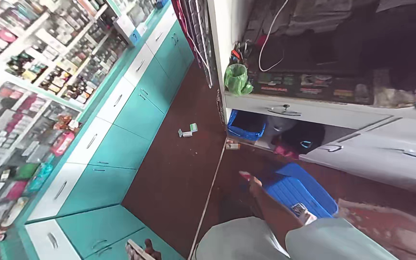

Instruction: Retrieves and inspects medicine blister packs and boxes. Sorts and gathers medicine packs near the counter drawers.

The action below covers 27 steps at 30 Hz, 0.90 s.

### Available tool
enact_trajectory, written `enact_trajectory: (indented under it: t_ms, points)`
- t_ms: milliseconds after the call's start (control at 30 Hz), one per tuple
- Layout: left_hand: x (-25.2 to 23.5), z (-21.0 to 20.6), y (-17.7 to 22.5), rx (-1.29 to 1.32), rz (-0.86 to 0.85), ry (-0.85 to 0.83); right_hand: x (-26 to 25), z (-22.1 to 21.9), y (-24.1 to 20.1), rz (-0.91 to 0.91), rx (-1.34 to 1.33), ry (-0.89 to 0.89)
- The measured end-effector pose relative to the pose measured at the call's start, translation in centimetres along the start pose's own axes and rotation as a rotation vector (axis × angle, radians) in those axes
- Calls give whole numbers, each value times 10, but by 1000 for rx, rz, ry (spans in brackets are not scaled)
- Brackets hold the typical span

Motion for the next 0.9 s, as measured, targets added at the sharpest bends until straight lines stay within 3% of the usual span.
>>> enact_trajectory:
  t_ms: [67,133,167,233,333,433,567,667,767,900]
  points:
    - [-40,-28,20,-117,-54,57,-31,29,-47,-13,-178,159]
    - [-77,-72,32,-277,-146,217,-55,66,-95,-40,-614,381]
    - [-93,-87,34,-330,-128,217,-68,83,-117,-24,-739,444]
    - [-131,-89,41,-270,-41,162,-88,101,-166,-6,-937,435]
    - [-194,-74,49,-304,90,135,-105,105,-210,1,-952,372]
    - [-258,-93,50,-321,182,64,-101,74,-245,78,-862,326]
    - [-350,-117,59,-317,310,-70,-66,-20,-296,-8,-847,176]
    - [-420,-152,67,-248,433,-152,-66,-87,-361,-51,-889,103]
    - [-481,-188,80,-348,475,-133,-75,-126,-445,26,-860,8]
    - [-560,-238,100,-548,417,-118,-36,-140,-635,451,-604,-215]
Point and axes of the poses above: each hand's wrist, its own x-axis away from the middle knuckle, its own z-axis out of the back of the hand, y = z × x, the point moved 10 cm from there along -x, towards the middle knuckle, and after that the axes turned 9 degrees about z, right-handed, at the moved point
